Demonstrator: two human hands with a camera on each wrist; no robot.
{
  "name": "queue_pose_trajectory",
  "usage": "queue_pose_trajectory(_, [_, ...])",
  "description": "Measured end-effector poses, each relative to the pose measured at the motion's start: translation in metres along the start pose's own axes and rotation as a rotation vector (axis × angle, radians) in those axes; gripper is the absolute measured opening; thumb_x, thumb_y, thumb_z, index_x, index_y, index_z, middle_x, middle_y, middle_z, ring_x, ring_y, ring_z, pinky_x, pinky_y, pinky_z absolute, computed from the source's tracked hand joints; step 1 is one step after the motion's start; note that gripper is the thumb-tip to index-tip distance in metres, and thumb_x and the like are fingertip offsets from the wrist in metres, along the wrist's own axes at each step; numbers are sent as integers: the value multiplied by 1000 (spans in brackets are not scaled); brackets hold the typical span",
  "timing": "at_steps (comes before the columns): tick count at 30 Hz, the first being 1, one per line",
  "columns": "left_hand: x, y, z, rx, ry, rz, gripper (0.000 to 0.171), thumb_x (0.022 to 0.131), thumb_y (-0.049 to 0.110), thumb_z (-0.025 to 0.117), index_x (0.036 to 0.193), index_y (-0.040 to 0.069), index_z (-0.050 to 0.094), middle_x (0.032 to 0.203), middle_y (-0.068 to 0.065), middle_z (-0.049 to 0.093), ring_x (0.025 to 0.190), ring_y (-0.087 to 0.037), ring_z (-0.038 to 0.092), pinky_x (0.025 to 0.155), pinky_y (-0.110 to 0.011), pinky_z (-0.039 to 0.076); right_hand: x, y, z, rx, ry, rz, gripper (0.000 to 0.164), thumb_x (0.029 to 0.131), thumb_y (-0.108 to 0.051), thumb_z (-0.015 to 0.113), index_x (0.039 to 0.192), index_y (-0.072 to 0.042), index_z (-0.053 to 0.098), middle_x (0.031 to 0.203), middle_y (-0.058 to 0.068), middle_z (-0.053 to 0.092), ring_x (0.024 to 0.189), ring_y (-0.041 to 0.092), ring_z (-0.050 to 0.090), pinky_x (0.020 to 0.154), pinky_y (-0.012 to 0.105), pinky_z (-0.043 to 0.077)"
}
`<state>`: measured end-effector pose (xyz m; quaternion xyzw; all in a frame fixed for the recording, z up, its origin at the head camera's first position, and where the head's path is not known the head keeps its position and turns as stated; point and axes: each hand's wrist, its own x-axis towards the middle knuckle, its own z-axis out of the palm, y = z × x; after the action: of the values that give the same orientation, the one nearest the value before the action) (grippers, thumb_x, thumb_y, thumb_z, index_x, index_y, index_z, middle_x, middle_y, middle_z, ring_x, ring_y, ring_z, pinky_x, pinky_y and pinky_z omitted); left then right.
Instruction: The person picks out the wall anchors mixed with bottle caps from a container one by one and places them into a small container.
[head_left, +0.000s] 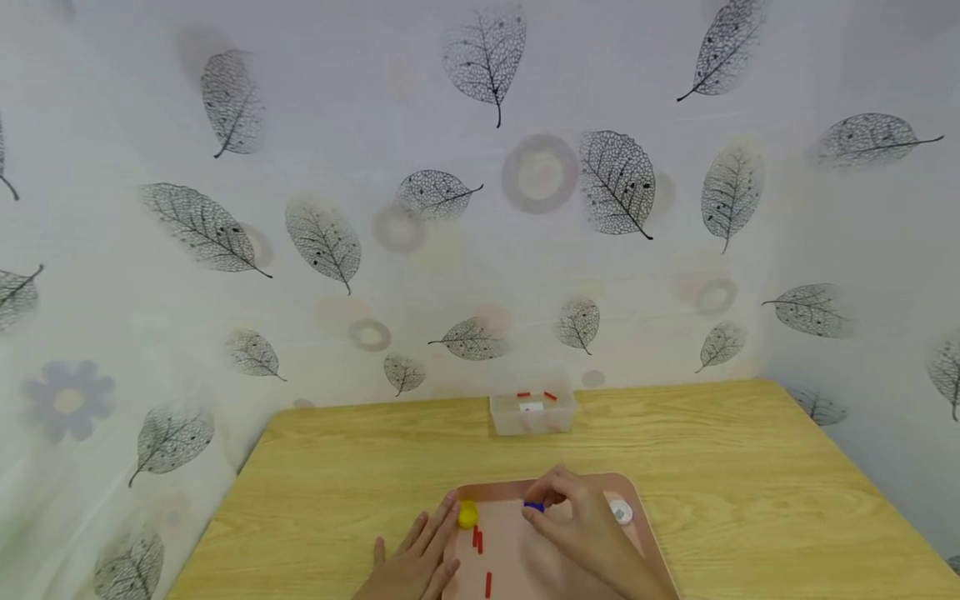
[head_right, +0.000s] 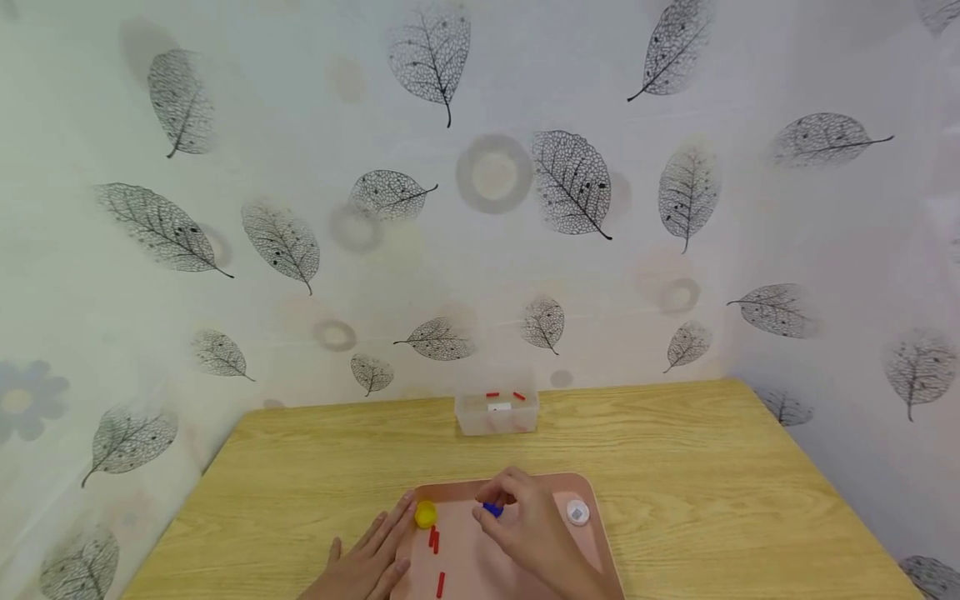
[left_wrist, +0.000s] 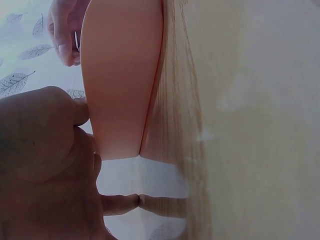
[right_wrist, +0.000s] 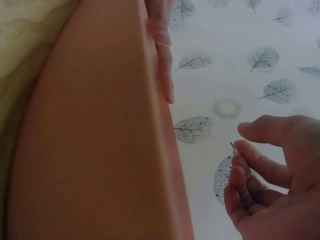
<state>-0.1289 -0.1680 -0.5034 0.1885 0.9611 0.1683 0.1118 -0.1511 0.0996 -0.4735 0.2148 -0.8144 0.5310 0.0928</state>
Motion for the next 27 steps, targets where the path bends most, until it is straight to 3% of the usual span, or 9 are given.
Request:
queue_pose_trajectory(8, [1, 2, -3, 1, -2, -18, 63, 96, 63, 17, 152, 37, 5, 157, 19, 1, 139, -32, 26, 84, -84, 8, -6, 1, 19, 3, -75, -28, 7, 86, -22, 71, 90, -20, 66, 89, -9, 62, 80, 8, 57, 73, 29, 52])
queue_pose_trajectory(15, [-3, -1, -2, -3, -8, 2, 63, 97, 62, 18, 153, 35, 6, 157, 18, 0, 140, -30, 22, 85, -84, 7, -18, 2, 29, 131, -243, 92, 14, 91, -28, 65, 96, -15, 63, 92, -6, 61, 86, 9, 59, 75, 25, 51])
queue_pose_trajectory(20, [-1, -3, 0, -8, -8, 5, 62, 97, 61, 17, 152, 35, 4, 157, 19, -2, 140, -30, 22, 85, -84, 7, -19, 6, 34, 181, -316, 122, 18, 90, -27, 65, 98, -11, 64, 93, -5, 62, 86, 8, 59, 74, 23, 51])
queue_pose_trajectory(27, [1, -3, 4, 12, 2, 8, 62, 98, 60, 17, 153, 34, 6, 157, 18, -1, 139, -31, 25, 85, -84, 10, -20, 13, 43, 106, -367, 83, 11, 88, -19, 67, 94, -11, 64, 88, -7, 59, 77, 3, 56, 67, 21, 50])
